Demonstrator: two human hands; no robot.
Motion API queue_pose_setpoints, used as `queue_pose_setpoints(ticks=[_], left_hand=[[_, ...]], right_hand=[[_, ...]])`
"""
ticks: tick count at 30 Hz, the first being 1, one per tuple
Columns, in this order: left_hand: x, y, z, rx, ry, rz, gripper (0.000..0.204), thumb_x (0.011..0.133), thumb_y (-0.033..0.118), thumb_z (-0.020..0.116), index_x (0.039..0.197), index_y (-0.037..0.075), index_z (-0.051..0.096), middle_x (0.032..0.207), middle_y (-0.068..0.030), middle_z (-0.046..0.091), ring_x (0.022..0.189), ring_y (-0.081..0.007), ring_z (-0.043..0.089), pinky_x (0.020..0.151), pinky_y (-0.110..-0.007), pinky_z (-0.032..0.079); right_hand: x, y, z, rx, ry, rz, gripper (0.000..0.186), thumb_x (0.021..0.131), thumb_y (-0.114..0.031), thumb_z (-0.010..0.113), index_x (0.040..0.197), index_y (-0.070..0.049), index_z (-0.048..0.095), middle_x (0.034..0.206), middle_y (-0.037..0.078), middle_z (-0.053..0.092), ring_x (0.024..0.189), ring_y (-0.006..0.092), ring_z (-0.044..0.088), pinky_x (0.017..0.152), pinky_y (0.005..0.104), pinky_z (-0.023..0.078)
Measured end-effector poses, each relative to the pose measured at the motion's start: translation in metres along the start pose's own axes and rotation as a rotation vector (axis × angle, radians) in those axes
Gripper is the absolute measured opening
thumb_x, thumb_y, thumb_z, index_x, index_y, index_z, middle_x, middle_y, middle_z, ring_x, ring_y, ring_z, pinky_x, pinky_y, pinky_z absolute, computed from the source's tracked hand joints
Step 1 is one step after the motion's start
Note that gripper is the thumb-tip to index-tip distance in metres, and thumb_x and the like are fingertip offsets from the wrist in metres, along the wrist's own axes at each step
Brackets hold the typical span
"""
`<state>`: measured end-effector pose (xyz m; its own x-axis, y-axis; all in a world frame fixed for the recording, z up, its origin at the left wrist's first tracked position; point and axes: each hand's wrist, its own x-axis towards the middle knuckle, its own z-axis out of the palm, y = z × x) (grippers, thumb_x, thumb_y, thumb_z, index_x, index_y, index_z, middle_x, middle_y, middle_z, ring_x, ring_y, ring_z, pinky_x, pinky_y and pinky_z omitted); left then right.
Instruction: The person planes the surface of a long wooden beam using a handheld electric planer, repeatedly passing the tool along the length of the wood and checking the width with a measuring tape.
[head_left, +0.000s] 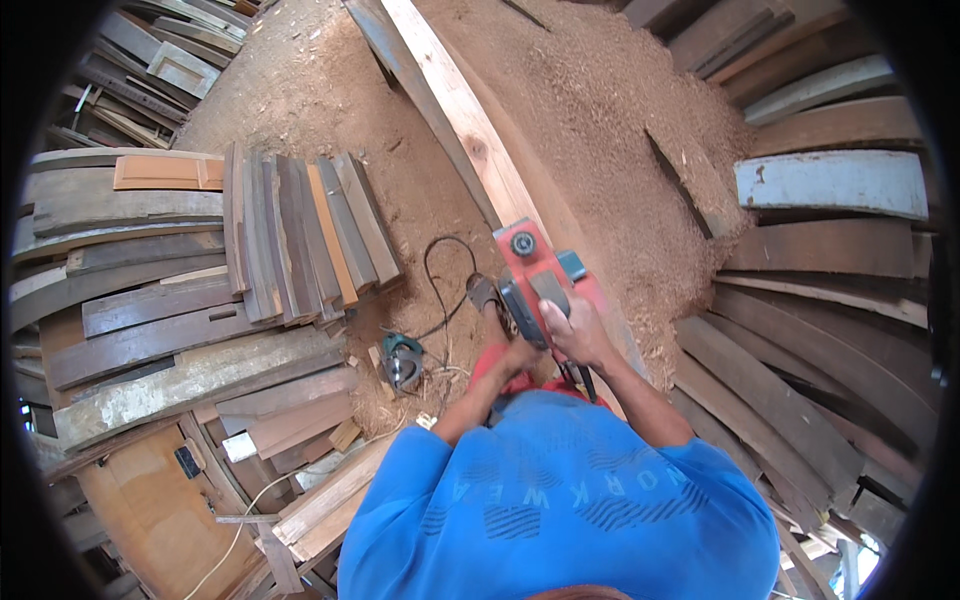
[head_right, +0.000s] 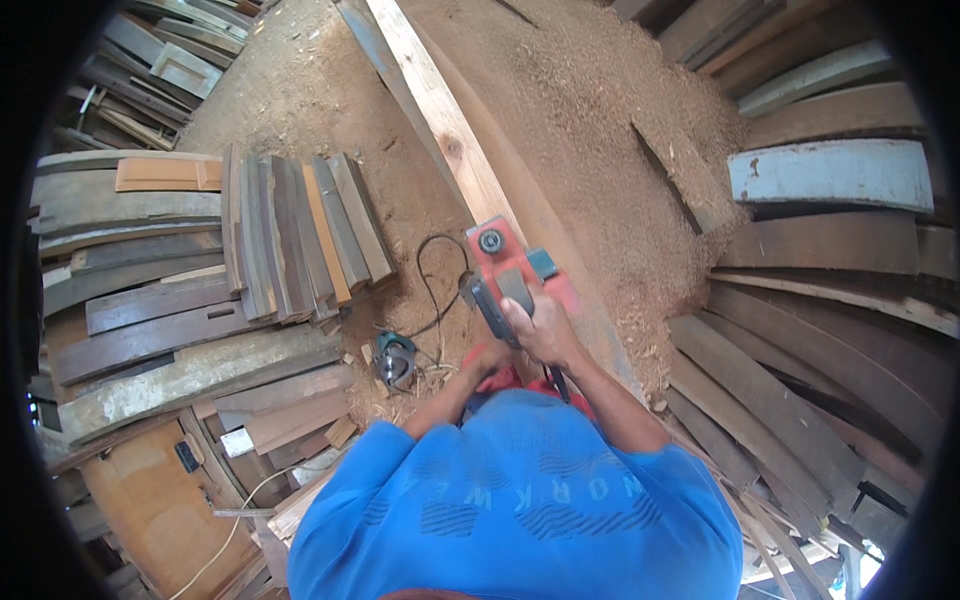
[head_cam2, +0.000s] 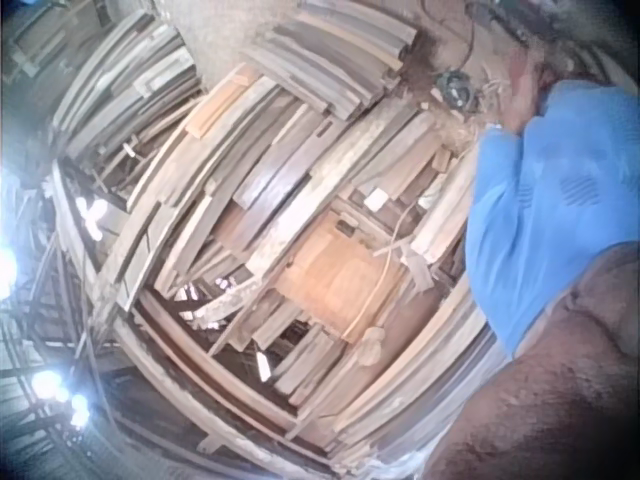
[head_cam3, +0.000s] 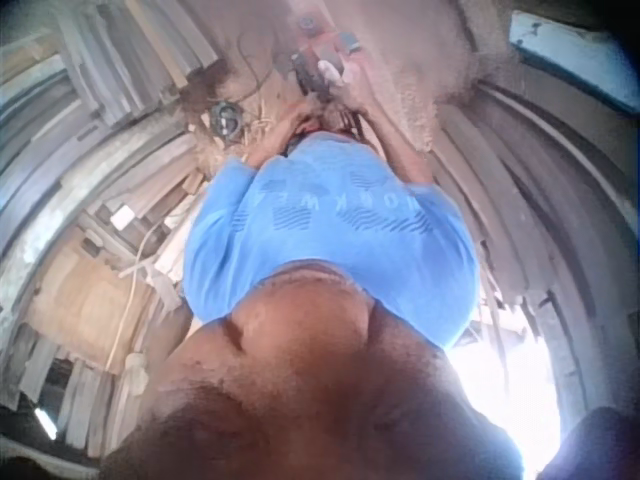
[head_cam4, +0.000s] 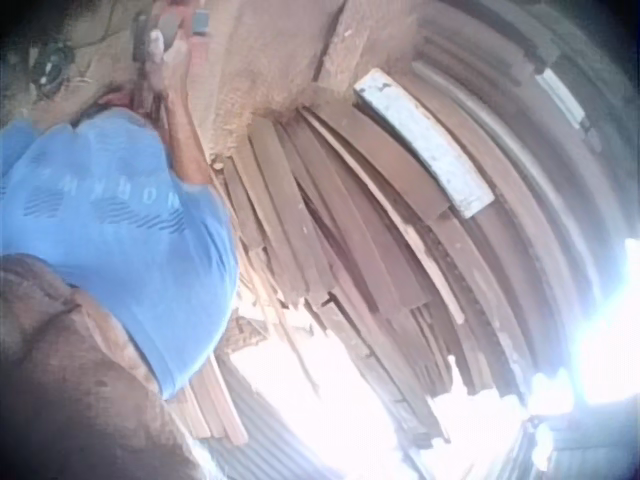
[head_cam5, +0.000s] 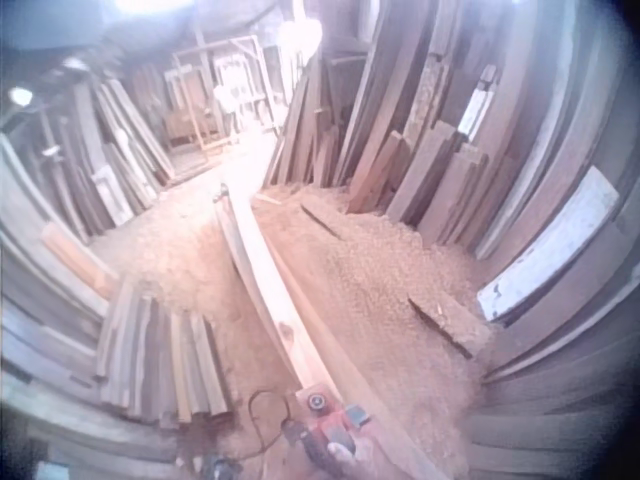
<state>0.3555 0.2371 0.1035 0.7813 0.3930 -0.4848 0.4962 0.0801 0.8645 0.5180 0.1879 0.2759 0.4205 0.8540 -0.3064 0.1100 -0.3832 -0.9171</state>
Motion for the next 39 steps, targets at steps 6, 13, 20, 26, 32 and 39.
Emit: queue_pose_setpoints(ticks=[6, 13, 20, 26, 32, 39], left_hand=[[0.004, -0.046, 0.018, -0.217, -0.429, -0.162, 0.037, 0.091, 0.002, 0.054, 0.127, 0.005, 0.060, 0.095, -0.0052, 0.064, 0.071, -0.0098, 0.056, 0.056, -0.027, 0.045], [0.010, -0.064, -0.061, -0.290, 0.154, -0.048, 0.029, 0.093, 0.008, 0.055, 0.121, 0.003, 0.062, 0.100, -0.0044, 0.064, 0.093, -0.0146, 0.061, 0.086, -0.029, 0.049], [0.034, -0.090, -0.096, -0.135, 0.394, -0.129, 0.028, 0.095, 0.014, 0.055, 0.117, 0.000, 0.065, 0.101, -0.0158, 0.071, 0.099, -0.0257, 0.069, 0.092, -0.037, 0.052], [0.021, -0.101, -0.088, -0.056, 0.405, -0.143, 0.038, 0.092, 0.020, 0.059, 0.123, -0.001, 0.063, 0.110, -0.0208, 0.072, 0.107, -0.0334, 0.069, 0.097, -0.041, 0.051], [0.002, -0.093, -0.086, 0.114, 0.549, -0.204, 0.049, 0.090, 0.020, 0.062, 0.132, -0.004, 0.058, 0.121, -0.0229, 0.068, 0.109, -0.0326, 0.066, 0.097, -0.039, 0.050], [0.017, -0.056, -0.133, 0.042, 0.760, -0.027, 0.048, 0.093, 0.021, 0.061, 0.133, -0.006, 0.056, 0.132, -0.0278, 0.063, 0.125, -0.0373, 0.061, 0.105, -0.044, 0.047]], right_hand=[[0.162, -0.065, 0.023, 0.021, 0.051, -0.095, 0.046, 0.102, -0.046, 0.053, 0.088, -0.002, 0.060, 0.064, 0.004, 0.058, 0.057, 0.0139, 0.058, 0.052, 0.0338, 0.047], [0.336, -0.153, 0.034, -0.206, 0.028, -0.052, 0.062, 0.099, -0.062, 0.048, 0.086, -0.005, 0.069, 0.071, 0.007, 0.067, 0.067, 0.0185, 0.066, 0.067, 0.0391, 0.053], [0.485, -0.152, 0.040, 0.024, -0.023, -0.133, 0.042, 0.103, -0.048, 0.055, 0.102, -0.009, 0.073, 0.073, -0.002, 0.063, 0.064, 0.0087, 0.058, 0.058, 0.0259, 0.049], [0.432, -0.144, 0.034, 0.073, -0.036, -0.043, 0.043, 0.103, -0.047, 0.057, 0.098, -0.007, 0.072, 0.072, -0.002, 0.062, 0.060, 0.0086, 0.057, 0.056, 0.0263, 0.048], [0.261, -0.101, 0.007, 0.037, -0.100, -0.008, 0.047, 0.102, -0.050, 0.055, 0.090, -0.005, 0.066, 0.069, 0.001, 0.060, 0.061, 0.0105, 0.058, 0.055, 0.0307, 0.047], [0.025, -0.008, -0.029, 0.016, -0.127, 0.024, 0.038, 0.099, -0.040, 0.058, 0.094, -0.002, 0.059, 0.066, 0.005, 0.057, 0.063, 0.0157, 0.059, 0.058, 0.0362, 0.048]])
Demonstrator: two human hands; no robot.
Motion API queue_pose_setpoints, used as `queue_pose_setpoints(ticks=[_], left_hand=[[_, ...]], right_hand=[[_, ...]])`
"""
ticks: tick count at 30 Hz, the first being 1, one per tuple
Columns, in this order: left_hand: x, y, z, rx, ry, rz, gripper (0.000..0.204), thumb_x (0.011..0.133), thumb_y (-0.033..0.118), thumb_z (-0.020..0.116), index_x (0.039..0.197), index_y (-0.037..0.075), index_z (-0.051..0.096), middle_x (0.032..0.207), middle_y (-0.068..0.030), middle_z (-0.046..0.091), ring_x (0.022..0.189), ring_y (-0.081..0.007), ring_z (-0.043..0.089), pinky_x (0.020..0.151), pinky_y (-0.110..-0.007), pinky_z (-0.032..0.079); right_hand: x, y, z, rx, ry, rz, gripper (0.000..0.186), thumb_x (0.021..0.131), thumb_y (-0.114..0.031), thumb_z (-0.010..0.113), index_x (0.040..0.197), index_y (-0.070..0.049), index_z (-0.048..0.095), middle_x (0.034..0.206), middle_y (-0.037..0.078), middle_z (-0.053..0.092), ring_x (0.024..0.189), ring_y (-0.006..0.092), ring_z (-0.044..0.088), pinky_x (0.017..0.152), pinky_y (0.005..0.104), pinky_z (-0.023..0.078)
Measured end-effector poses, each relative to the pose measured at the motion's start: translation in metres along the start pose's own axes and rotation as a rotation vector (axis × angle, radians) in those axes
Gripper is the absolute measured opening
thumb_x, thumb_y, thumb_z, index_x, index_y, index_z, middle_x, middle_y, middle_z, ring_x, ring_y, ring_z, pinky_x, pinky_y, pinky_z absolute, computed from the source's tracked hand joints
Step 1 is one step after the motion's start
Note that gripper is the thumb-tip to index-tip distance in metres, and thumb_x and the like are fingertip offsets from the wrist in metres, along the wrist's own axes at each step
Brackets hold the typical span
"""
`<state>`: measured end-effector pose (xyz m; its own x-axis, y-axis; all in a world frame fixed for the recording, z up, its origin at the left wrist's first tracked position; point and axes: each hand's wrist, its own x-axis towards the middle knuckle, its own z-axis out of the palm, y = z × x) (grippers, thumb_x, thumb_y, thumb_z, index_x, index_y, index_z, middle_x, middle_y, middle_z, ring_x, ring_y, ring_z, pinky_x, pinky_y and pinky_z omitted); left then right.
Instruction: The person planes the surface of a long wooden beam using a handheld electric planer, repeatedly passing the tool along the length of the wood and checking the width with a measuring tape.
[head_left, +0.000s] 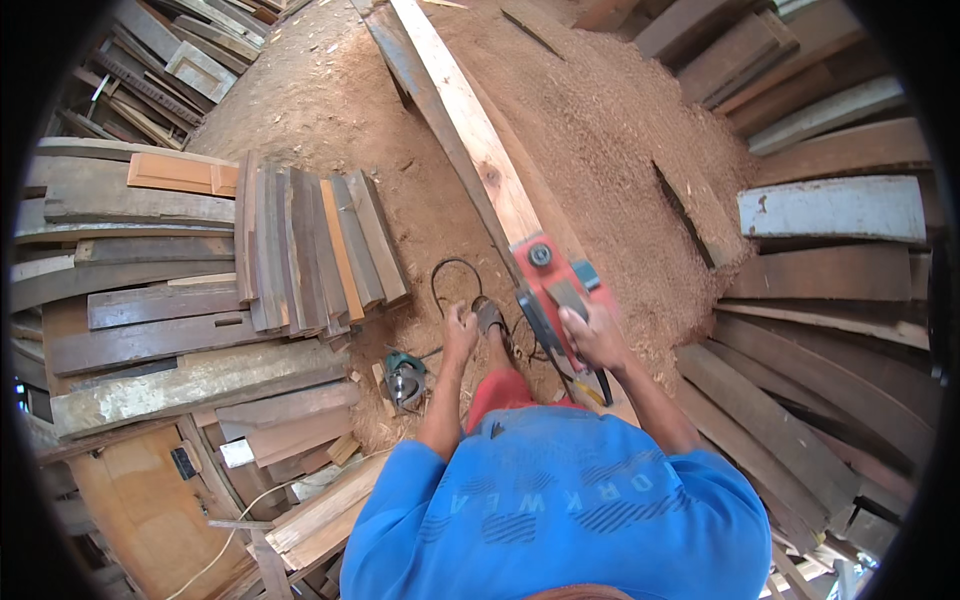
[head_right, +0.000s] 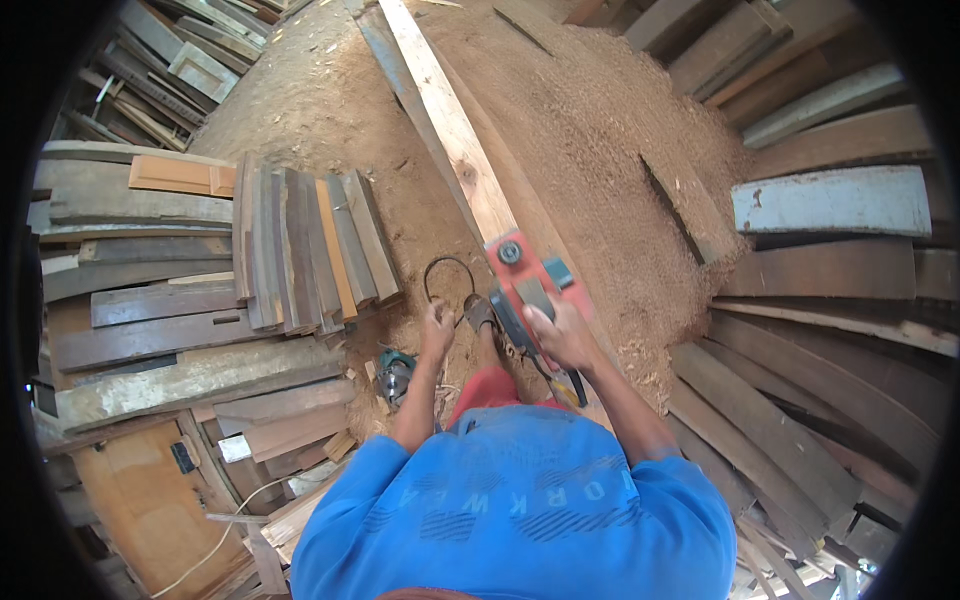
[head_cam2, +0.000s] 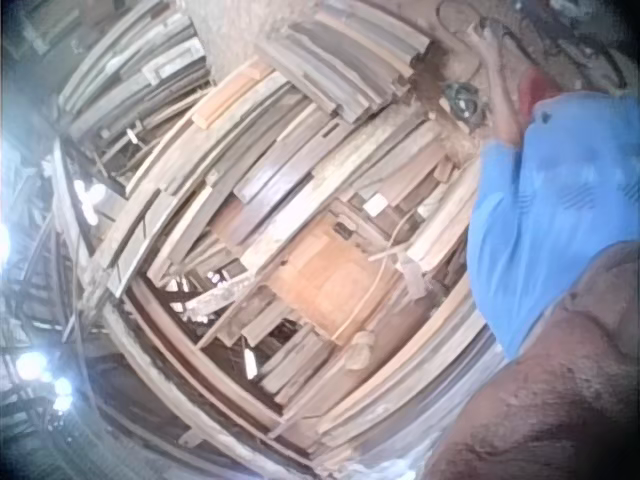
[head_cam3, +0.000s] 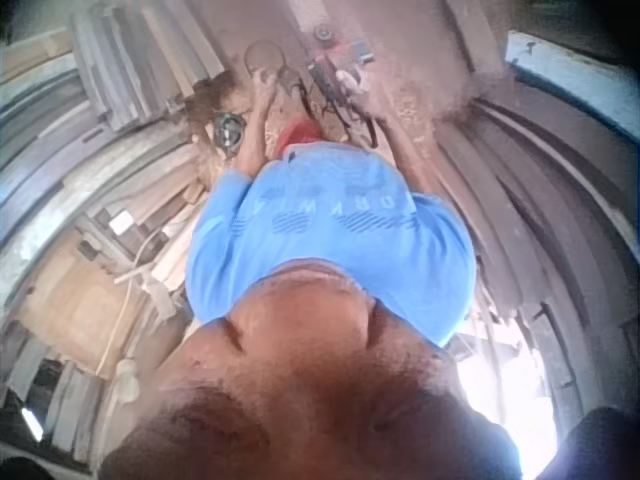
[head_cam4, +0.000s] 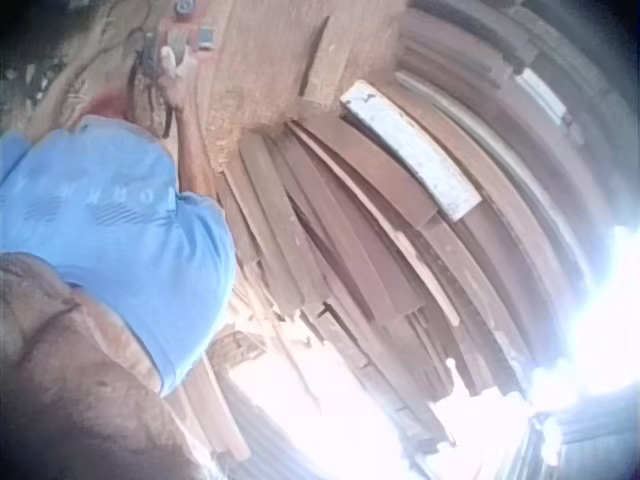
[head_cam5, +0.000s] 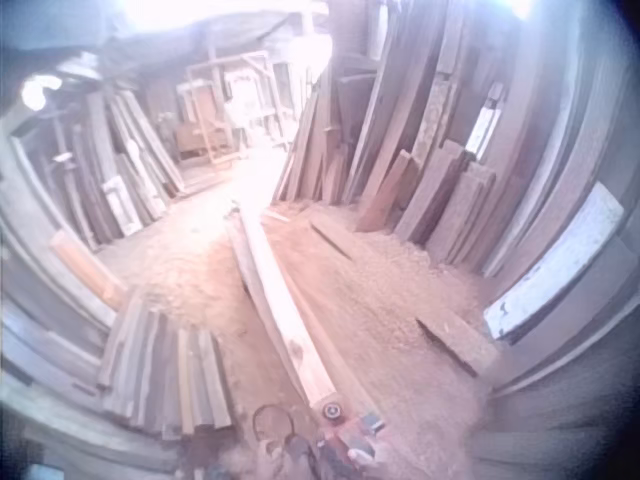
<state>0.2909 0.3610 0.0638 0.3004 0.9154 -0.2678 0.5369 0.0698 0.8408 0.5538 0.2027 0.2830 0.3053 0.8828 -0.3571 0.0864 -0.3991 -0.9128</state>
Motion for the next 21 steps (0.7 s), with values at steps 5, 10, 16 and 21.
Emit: queue_pose_setpoints(ticks=[5, 10, 16, 21], left_hand=[[0.007, 0.046, 0.007, 0.004, -0.066, -0.008, 0.046, 0.095, 0.018, 0.061, 0.134, -0.005, 0.056, 0.130, -0.0242, 0.064, 0.123, -0.0326, 0.062, 0.104, -0.040, 0.048], [-0.021, 0.059, 0.015, -0.022, -0.169, -0.062, 0.044, 0.097, 0.017, 0.061, 0.135, -0.005, 0.056, 0.131, -0.0218, 0.064, 0.121, -0.0296, 0.062, 0.103, -0.038, 0.048], [-0.035, 0.045, 0.020, -0.012, -0.153, -0.025, 0.042, 0.098, 0.017, 0.061, 0.134, -0.004, 0.057, 0.127, -0.0203, 0.065, 0.116, -0.0275, 0.063, 0.100, -0.037, 0.048], [-0.033, 0.048, 0.013, 0.002, -0.175, 0.001, 0.038, 0.090, 0.016, 0.063, 0.124, -0.002, 0.065, 0.122, -0.0239, 0.068, 0.116, -0.0341, 0.065, 0.099, -0.040, 0.050]], right_hand=[[-0.111, 0.028, -0.007, 0.050, 0.025, 0.087, 0.051, 0.097, -0.042, 0.058, 0.125, 0.001, 0.059, 0.083, 0.016, 0.067, 0.075, 0.0236, 0.067, 0.071, 0.0376, 0.053], [-0.065, 0.017, 0.004, -0.069, 0.066, 0.053, 0.054, 0.097, -0.040, 0.058, 0.133, 0.001, 0.056, 0.094, 0.023, 0.070, 0.086, 0.0355, 0.070, 0.079, 0.0437, 0.054], [0.091, -0.027, 0.010, -0.123, 0.178, -0.189, 0.040, 0.104, -0.042, 0.052, 0.105, -0.004, 0.064, 0.071, 0.006, 0.059, 0.065, 0.0166, 0.055, 0.059, 0.0376, 0.045], [0.190, -0.085, -0.002, -0.013, 0.037, -0.060, 0.041, 0.105, -0.045, 0.052, 0.104, -0.007, 0.066, 0.073, 0.001, 0.060, 0.065, 0.0106, 0.056, 0.057, 0.0311, 0.047]])
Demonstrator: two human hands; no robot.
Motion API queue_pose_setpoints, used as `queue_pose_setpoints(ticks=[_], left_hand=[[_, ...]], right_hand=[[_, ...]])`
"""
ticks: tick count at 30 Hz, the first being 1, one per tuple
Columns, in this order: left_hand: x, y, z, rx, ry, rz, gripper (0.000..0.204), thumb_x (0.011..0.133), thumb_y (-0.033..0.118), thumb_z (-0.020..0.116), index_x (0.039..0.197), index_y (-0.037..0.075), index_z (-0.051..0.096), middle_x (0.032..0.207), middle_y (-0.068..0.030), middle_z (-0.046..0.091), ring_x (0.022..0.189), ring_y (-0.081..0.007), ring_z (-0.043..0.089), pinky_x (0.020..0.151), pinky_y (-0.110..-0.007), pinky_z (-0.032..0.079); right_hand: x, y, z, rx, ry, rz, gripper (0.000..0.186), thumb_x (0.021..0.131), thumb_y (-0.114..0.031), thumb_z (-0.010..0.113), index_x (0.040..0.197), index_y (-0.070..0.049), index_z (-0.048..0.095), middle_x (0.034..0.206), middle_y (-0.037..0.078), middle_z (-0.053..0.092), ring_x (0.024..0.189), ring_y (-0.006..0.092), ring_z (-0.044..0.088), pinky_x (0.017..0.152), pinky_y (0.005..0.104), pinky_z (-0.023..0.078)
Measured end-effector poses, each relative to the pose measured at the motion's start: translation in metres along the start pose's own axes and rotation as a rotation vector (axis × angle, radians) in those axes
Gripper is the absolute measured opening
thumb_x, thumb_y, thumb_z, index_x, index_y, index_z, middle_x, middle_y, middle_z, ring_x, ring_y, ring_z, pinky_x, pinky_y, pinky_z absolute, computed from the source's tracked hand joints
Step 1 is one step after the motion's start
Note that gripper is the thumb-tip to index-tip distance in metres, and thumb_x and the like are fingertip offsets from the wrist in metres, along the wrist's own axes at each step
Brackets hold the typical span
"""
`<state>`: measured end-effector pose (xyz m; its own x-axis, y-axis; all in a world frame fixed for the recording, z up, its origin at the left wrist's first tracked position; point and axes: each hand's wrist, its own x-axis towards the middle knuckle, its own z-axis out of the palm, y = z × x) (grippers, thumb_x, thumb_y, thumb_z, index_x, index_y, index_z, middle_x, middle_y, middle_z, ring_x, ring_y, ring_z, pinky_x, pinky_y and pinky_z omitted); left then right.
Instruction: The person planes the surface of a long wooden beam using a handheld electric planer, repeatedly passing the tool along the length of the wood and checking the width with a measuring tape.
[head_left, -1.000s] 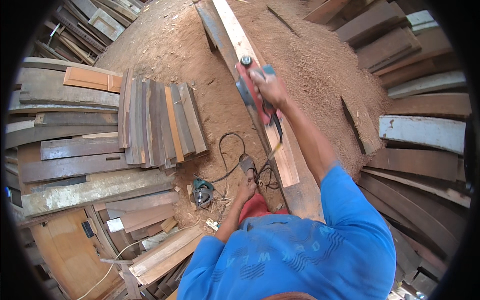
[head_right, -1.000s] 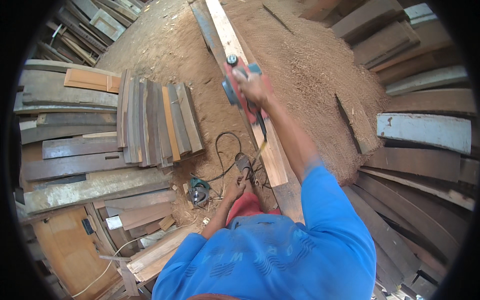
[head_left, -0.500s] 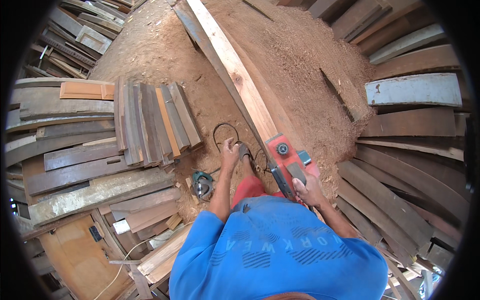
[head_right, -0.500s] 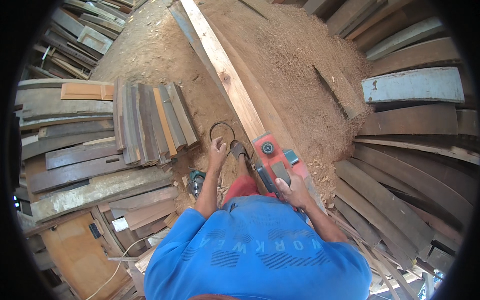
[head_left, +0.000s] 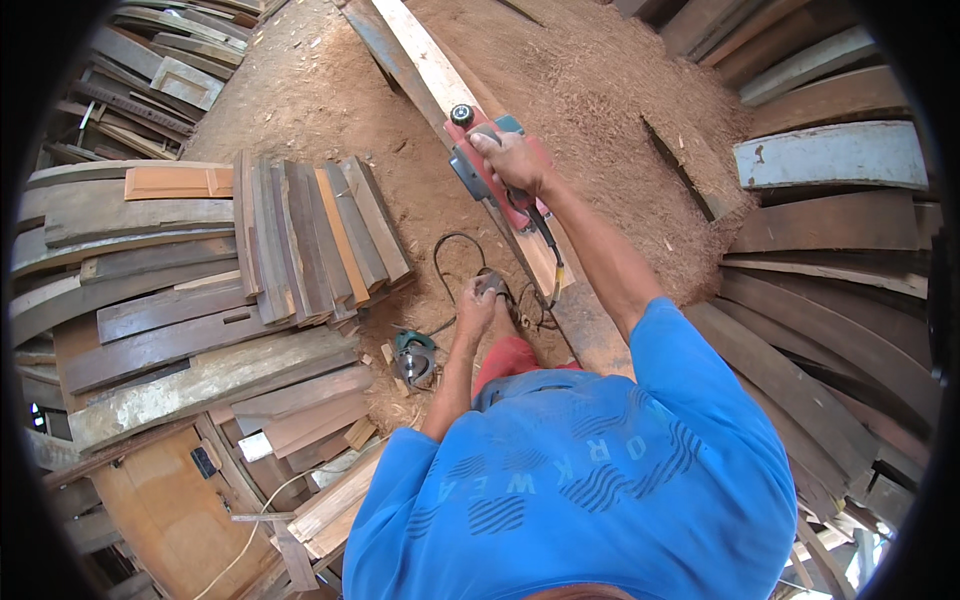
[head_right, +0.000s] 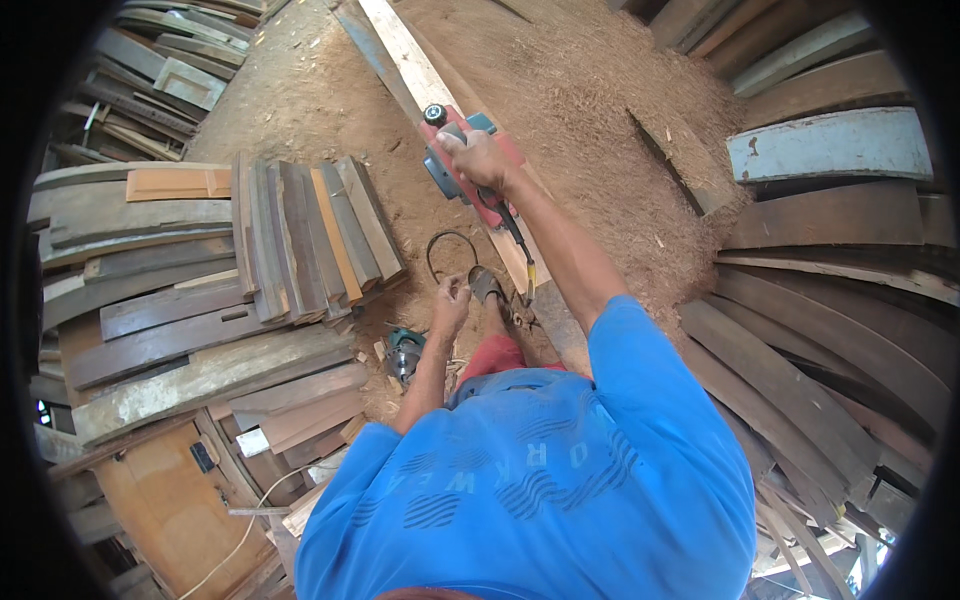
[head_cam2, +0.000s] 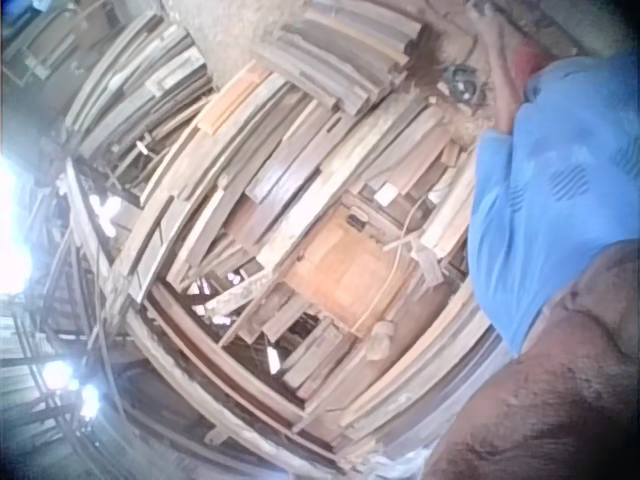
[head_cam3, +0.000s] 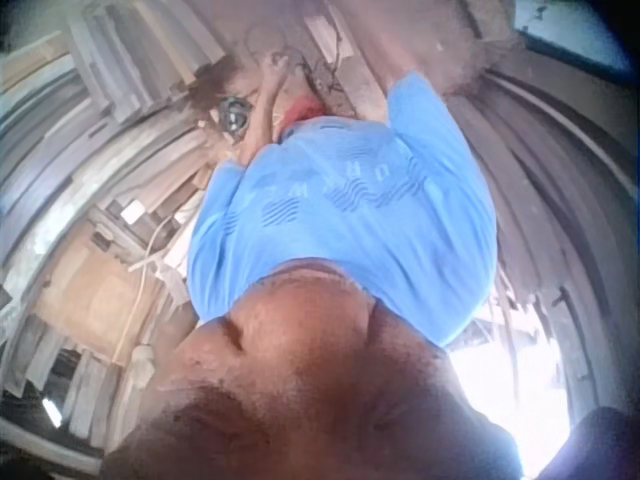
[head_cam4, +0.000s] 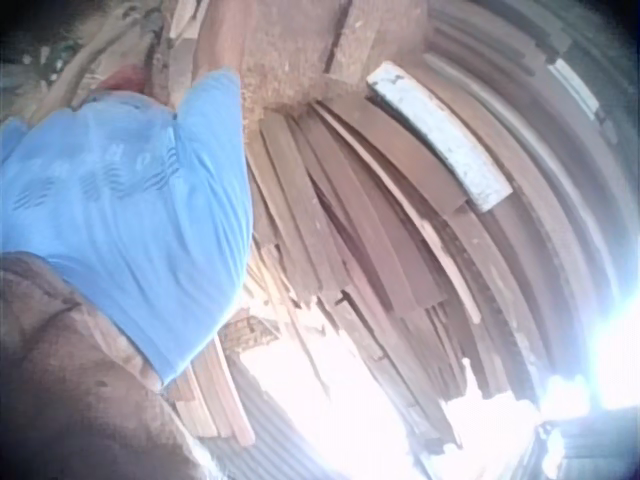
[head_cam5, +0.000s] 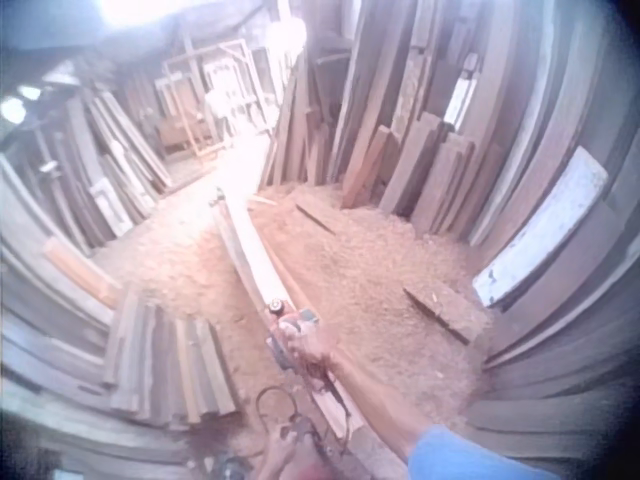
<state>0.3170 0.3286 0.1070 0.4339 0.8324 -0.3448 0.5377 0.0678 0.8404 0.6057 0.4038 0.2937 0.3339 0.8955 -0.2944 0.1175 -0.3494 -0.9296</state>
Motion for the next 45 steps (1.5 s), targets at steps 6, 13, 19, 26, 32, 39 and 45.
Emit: queue_pose_setpoints(ticks=[6, 13, 19, 26, 32, 39, 45], left_hand=[[-0.016, 0.003, -0.008, 0.097, -0.031, -0.025, 0.038, 0.091, 0.020, 0.063, 0.122, -0.002, 0.065, 0.114, -0.0222, 0.070, 0.109, -0.0318, 0.067, 0.096, -0.039, 0.051], [-0.051, 0.035, 0.017, 0.223, -0.359, -0.148, 0.040, 0.090, 0.024, 0.066, 0.124, 0.003, 0.066, 0.113, -0.0216, 0.070, 0.110, -0.0319, 0.066, 0.097, -0.039, 0.050], [-0.068, 0.012, 0.068, 0.155, -0.976, 0.024, 0.043, 0.085, 0.025, 0.073, 0.123, 0.006, 0.067, 0.120, -0.0192, 0.068, 0.111, -0.0351, 0.065, 0.103, -0.040, 0.048], [-0.079, 0.010, 0.083, 0.121, -1.093, 0.117, 0.033, 0.087, 0.015, 0.063, 0.117, 0.002, 0.066, 0.116, -0.0184, 0.069, 0.108, -0.0295, 0.065, 0.093, -0.039, 0.051], [-0.027, -0.058, 0.058, -0.041, -0.513, -0.003, 0.025, 0.087, 0.014, 0.065, 0.108, 0.000, 0.064, 0.107, -0.0151, 0.064, 0.097, -0.0242, 0.063, 0.085, -0.035, 0.050], [0.038, -0.074, 0.044, -0.214, -0.180, -0.012, 0.016, 0.092, 0.007, 0.059, 0.107, -0.001, 0.062, 0.101, -0.0124, 0.054, 0.091, -0.0218, 0.059, 0.080, -0.032, 0.048], [0.060, -0.058, 0.053, -0.188, -0.073, -0.127, 0.015, 0.090, 0.009, 0.063, 0.099, -0.002, 0.064, 0.100, -0.0177, 0.052, 0.086, -0.0277, 0.059, 0.077, -0.038, 0.049]], right_hand=[[-0.038, 0.033, 0.004, 0.146, -0.047, -0.004, 0.036, 0.105, -0.042, 0.054, 0.099, -0.007, 0.062, 0.073, -0.002, 0.057, 0.062, 0.0075, 0.055, 0.056, 0.0275, 0.047], [-0.243, 0.089, 0.009, 0.004, 0.002, -0.063, 0.034, 0.103, -0.038, 0.054, 0.101, -0.004, 0.059, 0.069, 0.000, 0.057, 0.059, 0.0084, 0.055, 0.053, 0.0283, 0.045], [-0.273, 0.099, 0.027, 0.033, 0.173, -0.063, 0.039, 0.101, -0.039, 0.054, 0.102, -0.002, 0.062, 0.065, 0.006, 0.056, 0.059, 0.0144, 0.056, 0.056, 0.0341, 0.046], [-0.118, 0.046, 0.032, -0.021, 0.155, -0.057, 0.044, 0.102, -0.044, 0.054, 0.088, -0.003, 0.060, 0.063, 0.005, 0.056, 0.058, 0.0161, 0.056, 0.055, 0.0364, 0.045], [0.027, -0.005, 0.025, -0.060, 0.132, -0.114, 0.053, 0.102, -0.050, 0.051, 0.082, -0.003, 0.062, 0.064, 0.005, 0.059, 0.059, 0.0176, 0.059, 0.057, 0.0372, 0.048], [0.148, -0.064, 0.020, -0.204, 0.111, -0.109, 0.065, 0.099, -0.062, 0.046, 0.081, -0.003, 0.067, 0.069, 0.008, 0.066, 0.066, 0.0216, 0.065, 0.065, 0.0370, 0.051], [0.274, -0.083, 0.027, -0.164, 0.129, -0.084, 0.059, 0.099, -0.058, 0.050, 0.082, -0.005, 0.069, 0.070, 0.006, 0.065, 0.066, 0.0177, 0.064, 0.065, 0.0349, 0.051]])
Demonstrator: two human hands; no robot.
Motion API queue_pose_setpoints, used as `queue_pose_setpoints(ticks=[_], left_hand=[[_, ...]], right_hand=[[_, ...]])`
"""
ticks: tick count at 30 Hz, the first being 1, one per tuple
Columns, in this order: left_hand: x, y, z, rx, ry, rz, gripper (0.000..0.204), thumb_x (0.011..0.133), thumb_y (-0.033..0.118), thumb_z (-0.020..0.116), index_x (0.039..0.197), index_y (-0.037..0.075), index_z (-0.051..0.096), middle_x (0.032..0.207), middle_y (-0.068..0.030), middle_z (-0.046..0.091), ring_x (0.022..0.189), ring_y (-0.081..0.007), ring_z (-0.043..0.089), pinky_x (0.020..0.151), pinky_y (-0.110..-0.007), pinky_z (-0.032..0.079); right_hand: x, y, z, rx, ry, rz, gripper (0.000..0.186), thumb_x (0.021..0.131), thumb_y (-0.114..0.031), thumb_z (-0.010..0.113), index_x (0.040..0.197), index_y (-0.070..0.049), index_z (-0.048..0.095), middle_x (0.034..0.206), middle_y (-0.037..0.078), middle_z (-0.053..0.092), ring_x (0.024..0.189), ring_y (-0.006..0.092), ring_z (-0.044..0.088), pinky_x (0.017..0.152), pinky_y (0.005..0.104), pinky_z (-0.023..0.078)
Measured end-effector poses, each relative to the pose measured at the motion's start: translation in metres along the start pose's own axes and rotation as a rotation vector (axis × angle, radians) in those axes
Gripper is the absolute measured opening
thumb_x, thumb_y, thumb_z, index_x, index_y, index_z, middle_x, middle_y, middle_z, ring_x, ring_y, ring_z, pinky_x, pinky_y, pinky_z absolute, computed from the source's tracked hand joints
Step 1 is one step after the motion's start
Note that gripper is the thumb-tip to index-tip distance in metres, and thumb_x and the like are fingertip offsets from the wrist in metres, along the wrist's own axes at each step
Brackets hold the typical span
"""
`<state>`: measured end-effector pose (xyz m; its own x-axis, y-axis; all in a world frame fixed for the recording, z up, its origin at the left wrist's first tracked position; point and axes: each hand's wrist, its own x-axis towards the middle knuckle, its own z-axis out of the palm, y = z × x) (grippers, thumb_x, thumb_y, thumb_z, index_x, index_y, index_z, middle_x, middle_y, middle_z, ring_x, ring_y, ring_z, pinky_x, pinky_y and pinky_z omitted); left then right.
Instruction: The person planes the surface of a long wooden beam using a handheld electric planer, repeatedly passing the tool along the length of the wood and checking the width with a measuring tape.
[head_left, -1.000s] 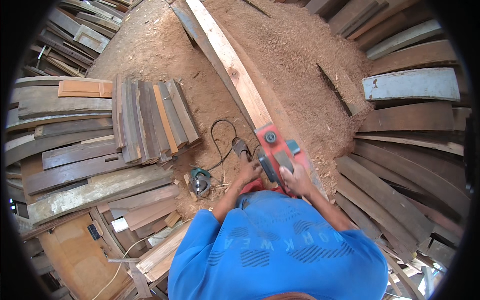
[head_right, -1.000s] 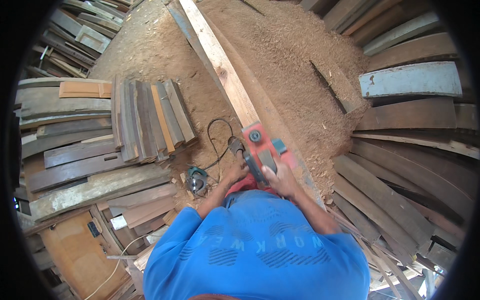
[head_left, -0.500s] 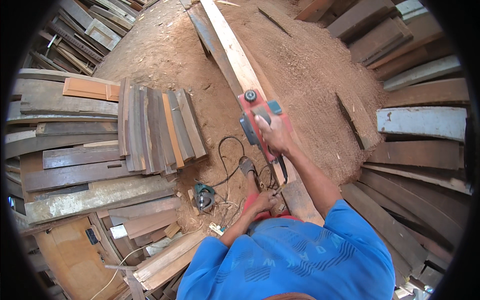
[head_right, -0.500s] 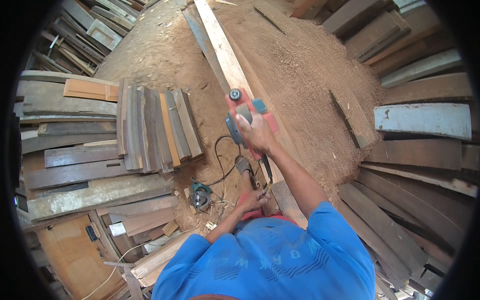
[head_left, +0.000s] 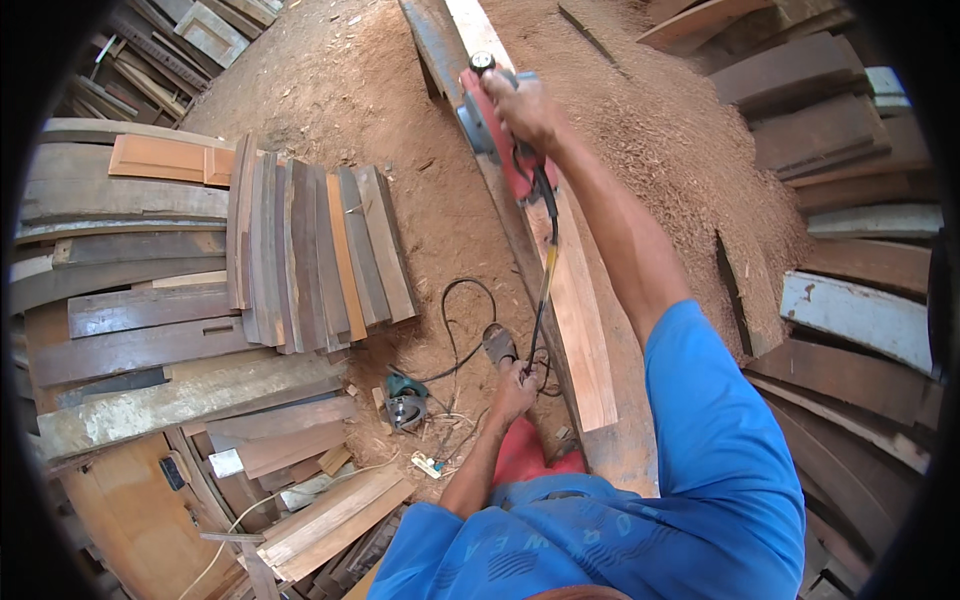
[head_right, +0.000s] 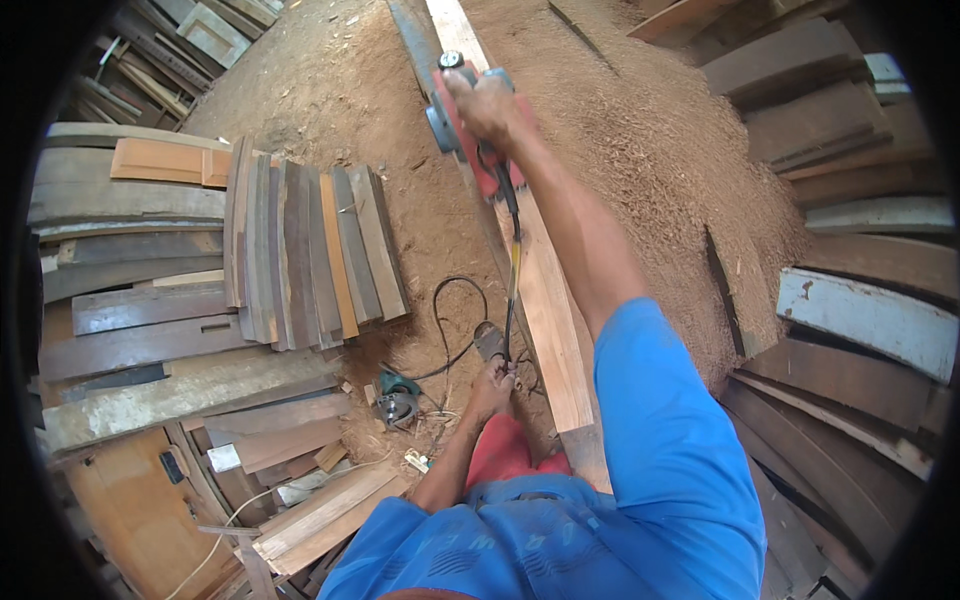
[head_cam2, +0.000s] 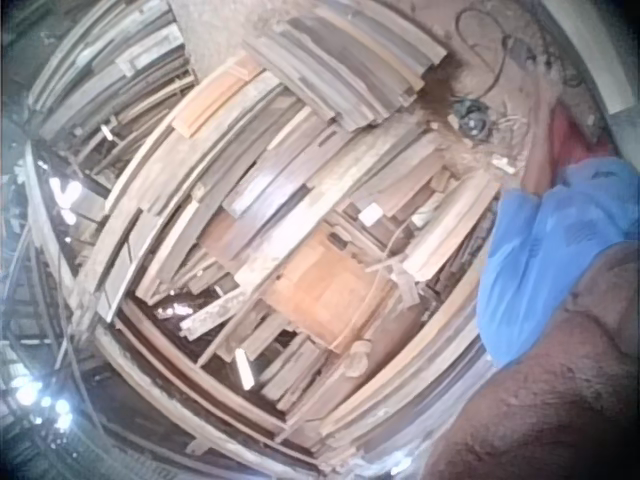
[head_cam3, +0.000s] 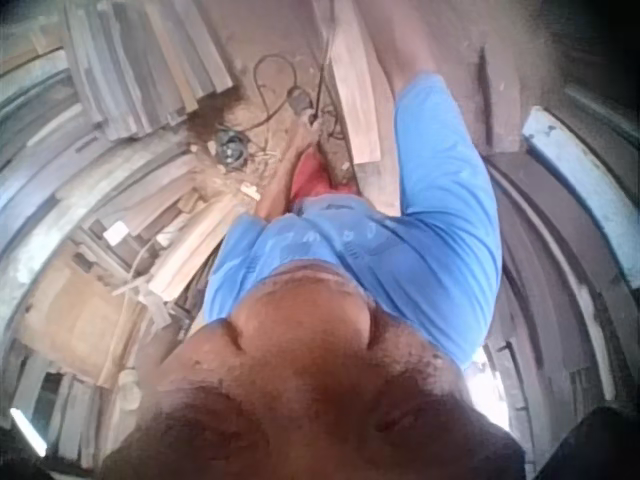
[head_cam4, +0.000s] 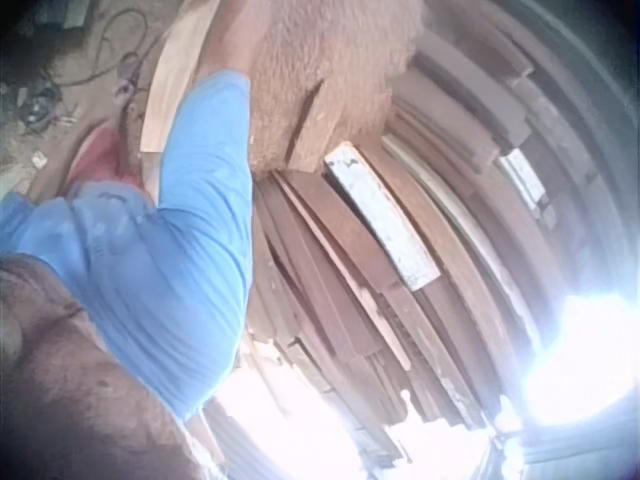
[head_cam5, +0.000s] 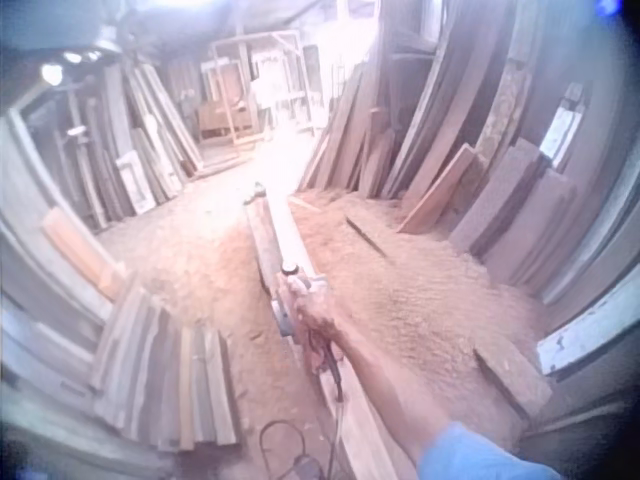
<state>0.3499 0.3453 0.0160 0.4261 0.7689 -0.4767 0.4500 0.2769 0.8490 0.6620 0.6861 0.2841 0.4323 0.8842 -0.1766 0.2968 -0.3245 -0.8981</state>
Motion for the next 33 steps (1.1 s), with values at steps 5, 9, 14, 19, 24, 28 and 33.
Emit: queue_pose_setpoints(ticks=[5, 9, 14, 19, 24, 28, 33], left_hand=[[0.008, 0.010, -0.001, 0.014, 0.083, 0.017, 0.015, 0.088, 0.009, 0.064, 0.098, -0.002, 0.064, 0.095, -0.0164, 0.054, 0.079, -0.0279, 0.058, 0.075, -0.039, 0.049], [-0.002, 0.049, -0.017, -0.036, 0.016, -0.124, 0.015, 0.089, 0.011, 0.064, 0.098, -0.001, 0.064, 0.086, -0.0160, 0.059, 0.079, -0.0269, 0.062, 0.074, -0.039, 0.050], [-0.025, -0.013, -0.021, 0.110, -0.070, -0.070, 0.023, 0.092, 0.014, 0.059, 0.113, 0.004, 0.062, 0.082, -0.0050, 0.061, 0.076, -0.0162, 0.059, 0.073, -0.033, 0.049], [-0.053, 0.015, -0.026, 0.182, -0.225, -0.112, 0.023, 0.090, 0.012, 0.057, 0.109, 0.004, 0.067, 0.076, -0.0045, 0.057, 0.074, -0.0169, 0.057, 0.073, -0.033, 0.049], [-0.084, -0.016, -0.021, 0.181, -0.298, -0.203, 0.014, 0.085, 0.012, 0.061, 0.096, 0.006, 0.067, 0.074, -0.0075, 0.058, 0.075, -0.0185, 0.060, 0.070, -0.036, 0.050], [-0.109, -0.025, -0.011, 0.393, -0.316, -0.013, 0.014, 0.080, 0.009, 0.064, 0.093, 0.006, 0.068, 0.076, -0.0111, 0.064, 0.075, -0.0236, 0.063, 0.069, -0.039, 0.051], [-0.132, 0.019, 0.003, 0.592, -0.567, -0.021, 0.020, 0.077, 0.015, 0.069, 0.092, 0.002, 0.070, 0.095, -0.0210, 0.071, 0.093, -0.0386, 0.068, 0.080, -0.047, 0.053]], right_hand=[[0.081, -0.003, 0.013, 0.177, -0.006, -0.056, 0.041, 0.098, -0.046, 0.063, 0.089, -0.006, 0.069, 0.071, 0.001, 0.062, 0.060, 0.0112, 0.058, 0.054, 0.0275, 0.049], [0.073, 0.018, 0.007, 0.346, -0.099, -0.016, 0.039, 0.100, -0.045, 0.062, 0.092, -0.007, 0.067, 0.070, -0.002, 0.058, 0.059, 0.0095, 0.056, 0.054, 0.0263, 0.048], [-0.022, 0.012, 0.005, 0.306, -0.158, 0.084, 0.040, 0.101, -0.046, 0.061, 0.091, -0.007, 0.065, 0.070, -0.003, 0.058, 0.061, 0.0088, 0.056, 0.054, 0.0267, 0.047], [-0.137, 0.038, -0.013, 0.303, -0.088, 0.094, 0.041, 0.101, -0.046, 0.060, 0.090, -0.007, 0.064, 0.070, -0.002, 0.058, 0.061, 0.0076, 0.055, 0.054, 0.0269, 0.045], [-0.289, 0.064, -0.023, 0.310, -0.126, 0.112, 0.038, 0.104, -0.041, 0.056, 0.084, -0.009, 0.058, 0.064, -0.002, 0.055, 0.054, 0.0076, 0.053, 0.049, 0.0277, 0.043], [-0.416, 0.102, -0.044, 0.278, -0.122, 0.120, 0.035, 0.103, -0.038, 0.056, 0.085, -0.007, 0.055, 0.062, -0.002, 0.053, 0.052, 0.0081, 0.051, 0.047, 0.0282, 0.042], [-0.521, 0.127, -0.053, 0.320, -0.096, 0.185, 0.036, 0.100, -0.040, 0.058, 0.097, -0.005, 0.059, 0.065, -0.001, 0.053, 0.055, 0.0086, 0.052, 0.049, 0.0279, 0.043]])
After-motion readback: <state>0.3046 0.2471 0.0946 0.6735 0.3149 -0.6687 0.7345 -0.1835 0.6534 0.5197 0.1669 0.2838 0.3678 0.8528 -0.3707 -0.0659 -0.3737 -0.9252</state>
